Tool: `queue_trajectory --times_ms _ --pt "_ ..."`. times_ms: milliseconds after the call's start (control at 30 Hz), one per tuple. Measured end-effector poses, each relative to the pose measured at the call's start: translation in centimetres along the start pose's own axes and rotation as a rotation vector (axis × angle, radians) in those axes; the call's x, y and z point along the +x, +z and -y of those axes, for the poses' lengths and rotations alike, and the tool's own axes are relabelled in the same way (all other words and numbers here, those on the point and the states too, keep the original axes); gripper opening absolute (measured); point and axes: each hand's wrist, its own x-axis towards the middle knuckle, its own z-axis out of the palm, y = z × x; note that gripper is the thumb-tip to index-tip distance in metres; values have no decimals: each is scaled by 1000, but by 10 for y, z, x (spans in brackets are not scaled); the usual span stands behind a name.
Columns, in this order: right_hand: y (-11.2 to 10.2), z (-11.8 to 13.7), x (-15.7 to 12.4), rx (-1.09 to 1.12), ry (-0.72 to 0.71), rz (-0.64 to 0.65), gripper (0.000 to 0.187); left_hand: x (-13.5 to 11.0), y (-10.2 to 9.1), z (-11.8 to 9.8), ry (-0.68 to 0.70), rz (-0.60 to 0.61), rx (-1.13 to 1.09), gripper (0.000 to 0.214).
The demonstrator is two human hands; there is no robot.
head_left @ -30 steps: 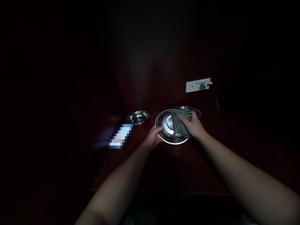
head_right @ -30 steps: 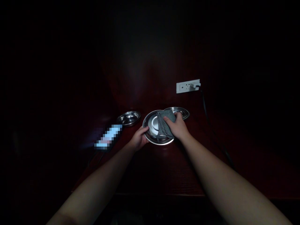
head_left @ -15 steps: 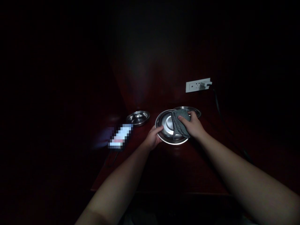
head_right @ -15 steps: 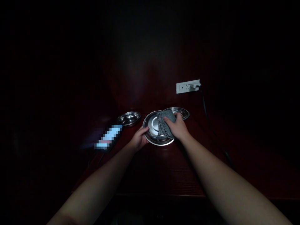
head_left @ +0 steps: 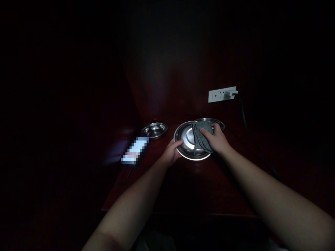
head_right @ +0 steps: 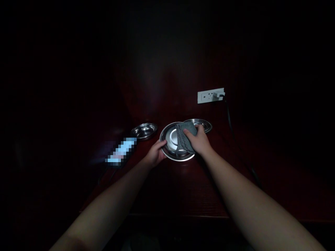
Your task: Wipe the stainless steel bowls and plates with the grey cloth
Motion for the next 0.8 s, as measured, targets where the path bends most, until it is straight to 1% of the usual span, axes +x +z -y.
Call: queue_trajectory --times_ms 167,267,367,467,533,700,800 --pt "1 -5 5 34 3 -35 59 0 -1 0 -18 37 -33 37" --pt "2 -10 10 89 35 -66 59 1 -2 -3 -30 74 -109 32" --pt "2 -13 13 124 51 -131 60 1 -2 -7 -6 73 -197 26" --pt "2 -11 11 125 55 -160 62 -2 0 -8 26 113 -204 25" --pt "2 -9 9 111 55 -148 62 -4 1 -6 28 151 -156 29" --pt "4 -6 6 112 26 -103 56 -5 0 -2 32 148 -88 40" --pt "5 -6 5 114 22 -68 55 -4 -1 -3 31 137 -77 42"
